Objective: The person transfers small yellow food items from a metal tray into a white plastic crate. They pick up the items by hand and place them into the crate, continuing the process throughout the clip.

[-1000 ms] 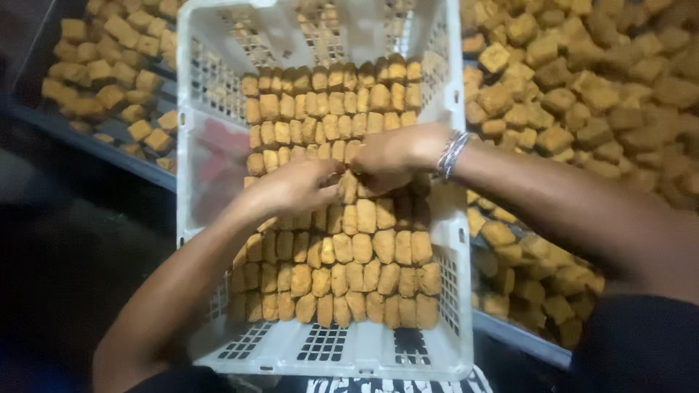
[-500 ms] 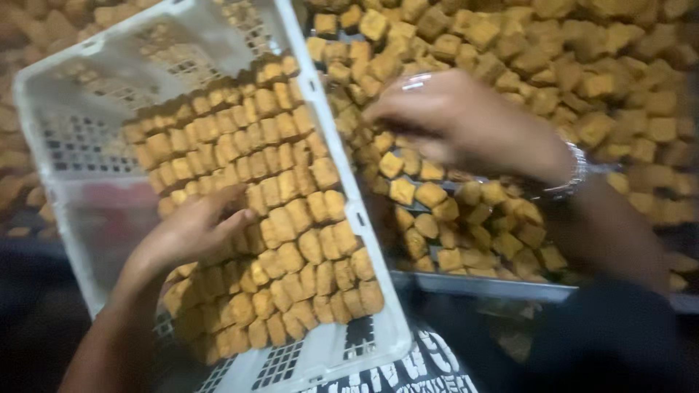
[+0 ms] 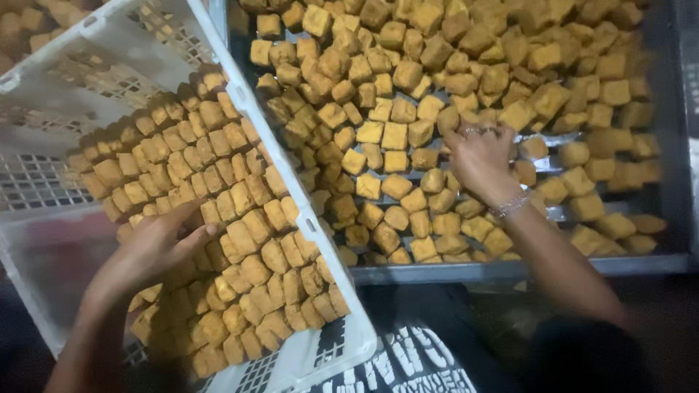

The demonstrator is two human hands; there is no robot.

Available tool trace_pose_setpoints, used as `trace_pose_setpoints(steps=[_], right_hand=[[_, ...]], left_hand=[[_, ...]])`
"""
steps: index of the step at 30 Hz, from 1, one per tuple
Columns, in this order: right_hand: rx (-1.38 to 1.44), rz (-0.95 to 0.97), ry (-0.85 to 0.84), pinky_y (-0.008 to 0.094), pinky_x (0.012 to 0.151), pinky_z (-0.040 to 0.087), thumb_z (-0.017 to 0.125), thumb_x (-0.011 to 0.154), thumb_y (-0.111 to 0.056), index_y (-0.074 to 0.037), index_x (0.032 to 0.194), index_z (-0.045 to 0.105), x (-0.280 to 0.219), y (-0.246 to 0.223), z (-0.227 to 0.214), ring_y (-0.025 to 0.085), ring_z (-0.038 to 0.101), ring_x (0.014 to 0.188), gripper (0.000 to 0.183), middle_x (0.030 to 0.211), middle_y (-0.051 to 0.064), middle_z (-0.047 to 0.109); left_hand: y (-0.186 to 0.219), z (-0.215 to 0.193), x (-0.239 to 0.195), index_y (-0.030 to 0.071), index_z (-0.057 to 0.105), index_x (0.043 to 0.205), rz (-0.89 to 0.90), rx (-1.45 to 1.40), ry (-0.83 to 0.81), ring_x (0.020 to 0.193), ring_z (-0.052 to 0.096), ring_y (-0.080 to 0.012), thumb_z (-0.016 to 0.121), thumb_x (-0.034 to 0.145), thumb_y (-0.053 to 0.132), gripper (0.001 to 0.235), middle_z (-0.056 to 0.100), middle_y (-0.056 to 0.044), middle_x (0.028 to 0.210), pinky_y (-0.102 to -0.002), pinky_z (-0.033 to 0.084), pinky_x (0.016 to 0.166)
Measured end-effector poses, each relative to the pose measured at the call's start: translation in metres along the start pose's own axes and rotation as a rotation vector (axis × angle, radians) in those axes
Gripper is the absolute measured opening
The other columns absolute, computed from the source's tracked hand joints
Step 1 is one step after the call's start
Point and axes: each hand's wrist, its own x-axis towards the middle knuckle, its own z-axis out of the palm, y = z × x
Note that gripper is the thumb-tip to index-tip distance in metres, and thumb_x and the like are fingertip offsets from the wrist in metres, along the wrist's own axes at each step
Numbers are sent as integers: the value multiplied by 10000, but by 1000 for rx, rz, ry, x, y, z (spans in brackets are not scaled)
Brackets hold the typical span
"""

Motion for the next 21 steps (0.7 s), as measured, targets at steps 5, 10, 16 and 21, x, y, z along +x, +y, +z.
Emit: trace_pose_setpoints(steps=[5,10,16,21], right_hand=[[427,-211,219,474,786,543,730,826,-196,-30,1113,649,5,-9,-30,305,639,856,342,1084,220,656],[363,-229,-157,431,707,567,701,822,-55,-32,1276,573,17,-37,-22,323,635,851,472,1068,230,599],[478,-262,55,355,706,617,714,915,-185,-61,1277,599,8,-46,-22,264,668,878,399,1054,164,647],[456,-416,255,388,640,619,766,884,-260,-101,1174,626,-24,-86,-13,295,699,842,359,1138,174,642]], left_hand=[[-2,2,0,89,603,1302,-44,-21,-23,964,755,-360,639,903,524,592,770,-221,1027,-468,578,829],[6,-1,-1,119,596,1338,-123,-10,-75,966,763,-362,619,932,547,590,768,-216,1039,-477,587,827],[9,-3,-4,168,510,1452,-120,85,-85,940,749,-412,587,912,514,646,753,-268,955,-503,568,845],[10,-5,-3,105,599,1271,-59,17,-44,934,736,-418,615,923,522,544,754,-236,964,-511,563,805]])
